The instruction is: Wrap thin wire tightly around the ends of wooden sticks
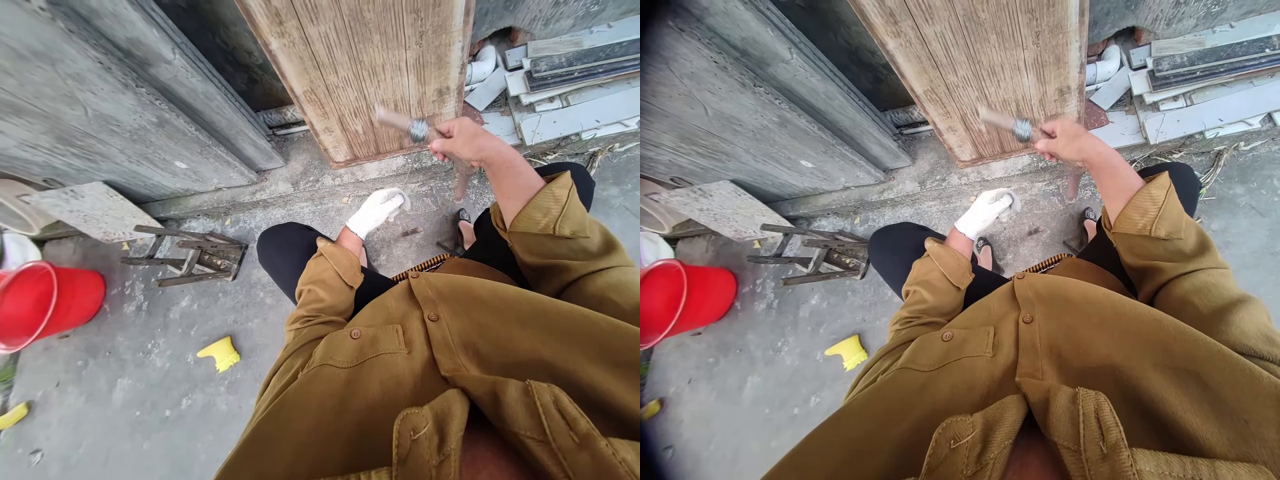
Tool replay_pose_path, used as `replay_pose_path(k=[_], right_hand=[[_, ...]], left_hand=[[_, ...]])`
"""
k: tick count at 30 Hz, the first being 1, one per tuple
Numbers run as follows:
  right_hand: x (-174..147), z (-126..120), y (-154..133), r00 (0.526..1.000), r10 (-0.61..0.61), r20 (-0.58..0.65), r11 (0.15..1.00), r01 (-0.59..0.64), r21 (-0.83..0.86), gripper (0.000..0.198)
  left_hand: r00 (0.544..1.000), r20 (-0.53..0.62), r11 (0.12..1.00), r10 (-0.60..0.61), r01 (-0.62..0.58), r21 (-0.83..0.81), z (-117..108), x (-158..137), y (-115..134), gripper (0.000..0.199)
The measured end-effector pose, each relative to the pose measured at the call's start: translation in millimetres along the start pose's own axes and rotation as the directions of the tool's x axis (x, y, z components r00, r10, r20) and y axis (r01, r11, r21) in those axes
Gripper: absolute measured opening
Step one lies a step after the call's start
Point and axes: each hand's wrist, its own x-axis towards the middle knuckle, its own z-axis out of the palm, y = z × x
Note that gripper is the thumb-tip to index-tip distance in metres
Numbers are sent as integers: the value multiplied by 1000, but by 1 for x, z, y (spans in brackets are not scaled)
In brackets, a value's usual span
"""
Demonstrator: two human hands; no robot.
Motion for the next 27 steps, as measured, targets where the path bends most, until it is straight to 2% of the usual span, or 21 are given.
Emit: replay_pose_path(k=[1, 3, 5, 6, 9, 11, 13, 14, 15, 16, 17, 18, 20, 22, 24, 25, 27], right_hand=[[3, 4, 2, 999, 38, -9, 985, -39, -166, 13], [7, 15, 5, 995, 88, 54, 878, -52, -476, 10], [9, 24, 8, 967, 157, 201, 757, 13, -653, 13], [9, 27, 8, 932, 214, 292, 724, 49, -688, 14], [6, 33, 8, 754, 356, 552, 732, 143, -667, 17], [2, 33, 4, 639, 366, 677, 785, 179, -593, 19], [-2, 31, -3, 570, 312, 760, 848, 194, -493, 21], [-5, 28, -7, 559, 269, 785, 880, 188, -436, 23], [-8, 24, -11, 567, 215, 795, 912, 174, -371, 24], [-10, 20, -14, 598, 152, 787, 942, 153, -299, 25], [-12, 15, -17, 651, 84, 754, 968, 126, -216, 26], [-14, 10, -18, 724, 13, 690, 987, 100, -124, 26], [-15, 1, -18, 873, -95, 478, 995, 69, 71, 25], [-13, -3, -13, 965, -110, 236, 973, 56, 225, 23], [-7, -1, -6, 996, -28, 81, 969, 8, 246, 22], [-4, 1, -2, 999, 28, 44, 981, -36, 193, 22], [3, 7, 4, 992, 123, 15, 992, -122, -23, 20]], left_hand=[[1000, 16, 1000, -8, 8, 4, 1, -1, 3, 54], [999, 36, 998, -26, 24, 56, 3, -2, 5, 49], [999, 22, 990, -41, 38, 137, 1, -2, 5, 44], [999, 4, 983, -42, 40, 180, -1, -3, 5, 41], [999, -50, 951, -14, 29, 308, -9, -3, 3, 34], [999, -50, 935, -12, 28, 354, -14, -3, 2, 31], [998, -62, 938, -21, 41, 343, -17, -2, 0, 30], [996, -82, 944, -19, 45, 327, -18, -1, -2, 31], [994, -109, 951, -13, 46, 307, -18, 1, -4, 32], [991, -137, 959, -8, 47, 280, -18, 2, -5, 34], [988, -155, 967, -5, 45, 253, -17, 3, -7, 36], [987, -160, 973, -6, 43, 225, -15, 4, -8, 38], [992, -126, 983, -6, 28, 180, -12, 5, -8, 41], [997, -77, 989, 4, 7, 151, -8, 4, -6, 42], [1000, -29, 990, 4, 0, 139, -4, 2, -3, 40], [1000, -3, 990, -8, 8, 140, -3, 1, -2, 38], [998, 44, 988, -43, 35, 153, -1, 0, 0, 33]])
